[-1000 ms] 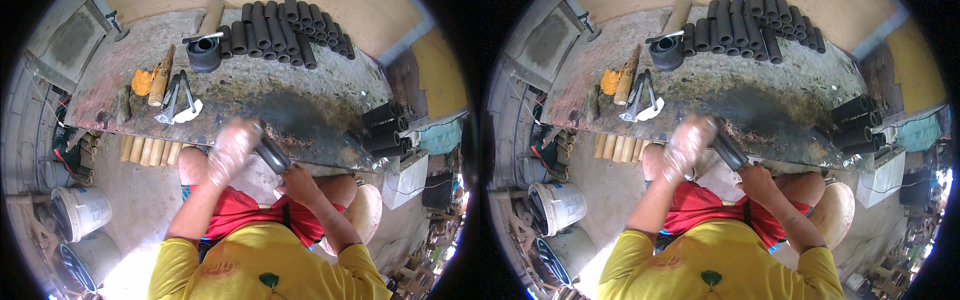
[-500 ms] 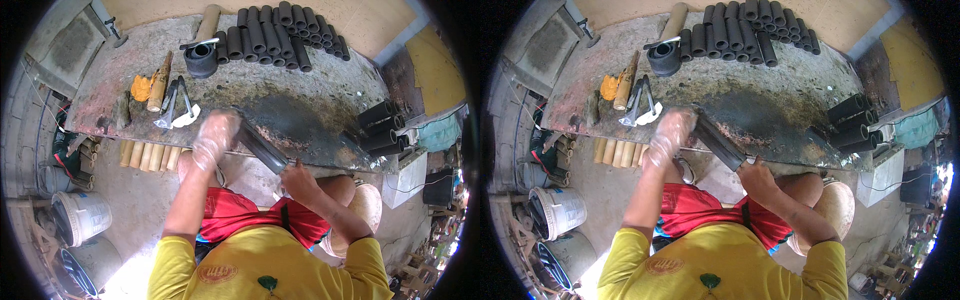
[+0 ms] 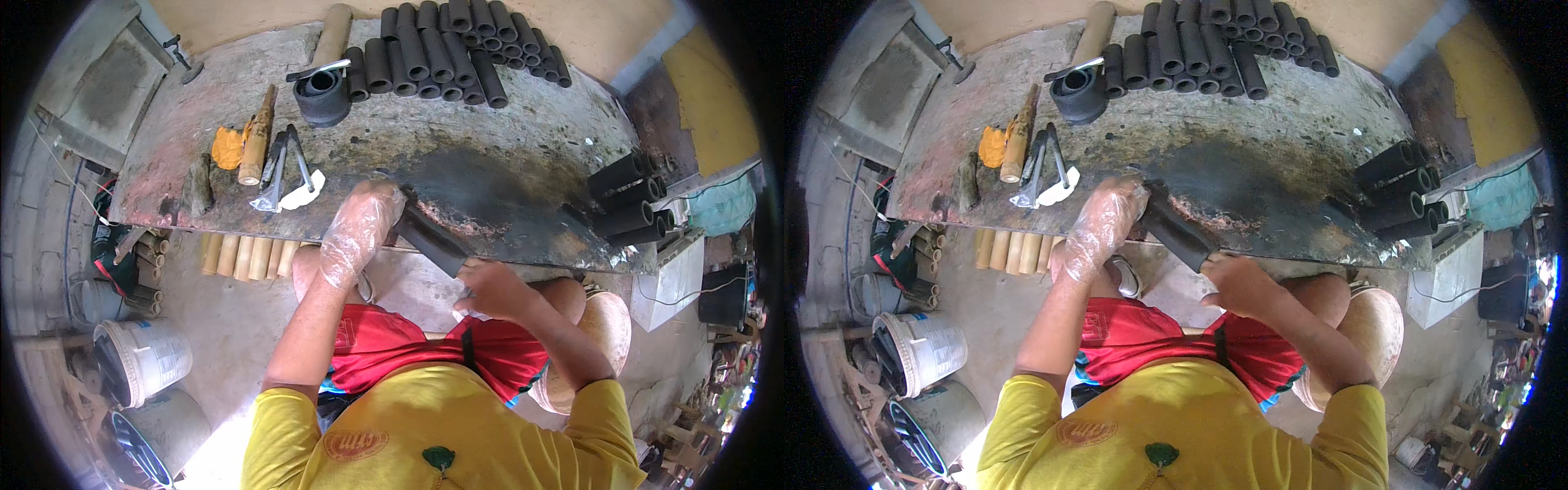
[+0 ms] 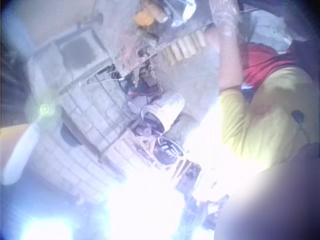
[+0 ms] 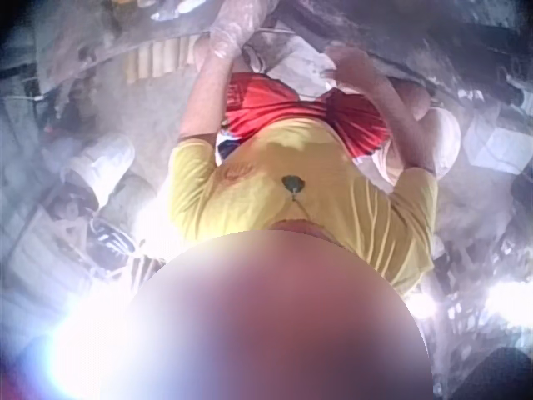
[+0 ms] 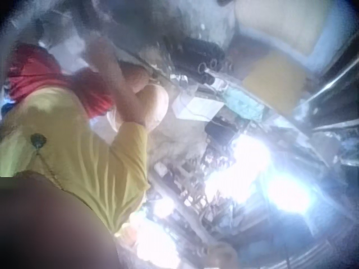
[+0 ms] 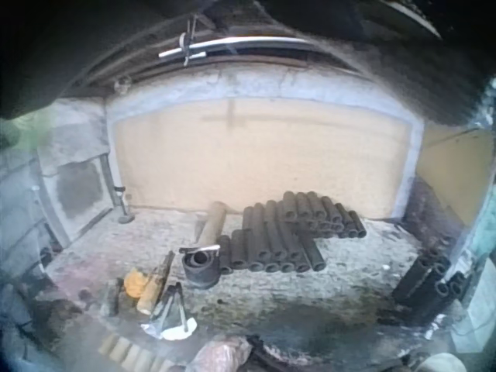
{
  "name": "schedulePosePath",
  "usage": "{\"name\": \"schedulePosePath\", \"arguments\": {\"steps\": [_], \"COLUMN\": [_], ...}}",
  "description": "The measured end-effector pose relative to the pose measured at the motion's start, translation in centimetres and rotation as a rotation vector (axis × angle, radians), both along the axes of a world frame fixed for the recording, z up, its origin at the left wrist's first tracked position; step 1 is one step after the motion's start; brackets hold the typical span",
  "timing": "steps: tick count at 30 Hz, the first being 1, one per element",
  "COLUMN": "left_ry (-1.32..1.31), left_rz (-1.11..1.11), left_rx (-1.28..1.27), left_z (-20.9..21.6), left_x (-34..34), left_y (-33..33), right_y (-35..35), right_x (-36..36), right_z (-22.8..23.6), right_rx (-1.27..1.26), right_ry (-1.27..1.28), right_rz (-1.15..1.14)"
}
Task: The person repeatedly picks up short black ceramic pipes, rubs their outer surfaces with a gloved hand, and places them back on the table. The person also uses a small metal tool to scrape or clean the interior of some pipes. Finished pipes are arranged in neat rows on the work surface.
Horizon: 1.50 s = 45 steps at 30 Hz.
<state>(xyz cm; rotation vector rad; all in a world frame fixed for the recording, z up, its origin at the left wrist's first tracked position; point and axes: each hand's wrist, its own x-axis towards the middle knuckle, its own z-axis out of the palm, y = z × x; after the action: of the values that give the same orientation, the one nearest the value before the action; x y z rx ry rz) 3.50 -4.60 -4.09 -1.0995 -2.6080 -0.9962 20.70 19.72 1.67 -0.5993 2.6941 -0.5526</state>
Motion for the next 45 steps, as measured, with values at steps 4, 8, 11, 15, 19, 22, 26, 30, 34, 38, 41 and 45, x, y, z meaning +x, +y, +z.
{"name": "schedulePosePath", "arguments": {"steps": [4,8,11,15,19,22,26,30,34,38,41,45], "left_ry": [-0.084,0.257,0.017,0.175,0.087,0.125,0.073,0.094,0.254,-0.153,0.071,0.200], "left_rz": [0.069,-0.083,-0.291,-0.073,0.110,-0.260,-0.306,0.085,-0.045,-0.376,-0.111,0.036], "left_rx": [0.164,-0.125,0.017,-0.289,-0.363,-0.133,-0.076,0.017,-0.157,-0.092,0.048,-0.094], "left_z": [0.5,5.1,6.6,7.5,9.0,8.3,4.3,3.2,5.5,4.9,2.9,3.1], "left_x": [0.5,6.4,8.5,4.6,2.7,6.2,8.2,1.4,1.8,9.3,7.1,-0.2], "left_y": [0.1,3.0,3.6,1.9,1.5,3.2,3.9,1.7,2.5,5.3,4.7,2.6], "right_y": [-0.5,-1.5,-1.1,-1.0,-1.3,-1.1,-0.4,-0.1,0.5,1.0,1.0,0.5], "right_x": [-0.2,-0.4,-0.3,-0.3,0.1,-0.1,0.1,0.4,0.3,0.6,0.7,0.5], "right_z": [-1.1,-1.7,-0.7,-0.1,-1.1,-2.4,-3.5,-4.1,-4.8,-5.7,-5.7,-4.9], "right_rx": [-0.944,-0.675,-0.596,-0.304,-0.470,-0.643,-0.824,-0.808,-0.906,-0.965,-1.078,-1.220], "right_ry": [-0.708,-0.442,-0.480,-0.394,-0.345,-0.452,-0.522,-0.583,-0.676,-0.803,-0.839,-0.761], "right_rz": [-0.546,-0.395,-0.288,-0.317,-0.328,-0.348,-0.391,-0.526,-0.564,-0.585,-0.589,-0.583]}}
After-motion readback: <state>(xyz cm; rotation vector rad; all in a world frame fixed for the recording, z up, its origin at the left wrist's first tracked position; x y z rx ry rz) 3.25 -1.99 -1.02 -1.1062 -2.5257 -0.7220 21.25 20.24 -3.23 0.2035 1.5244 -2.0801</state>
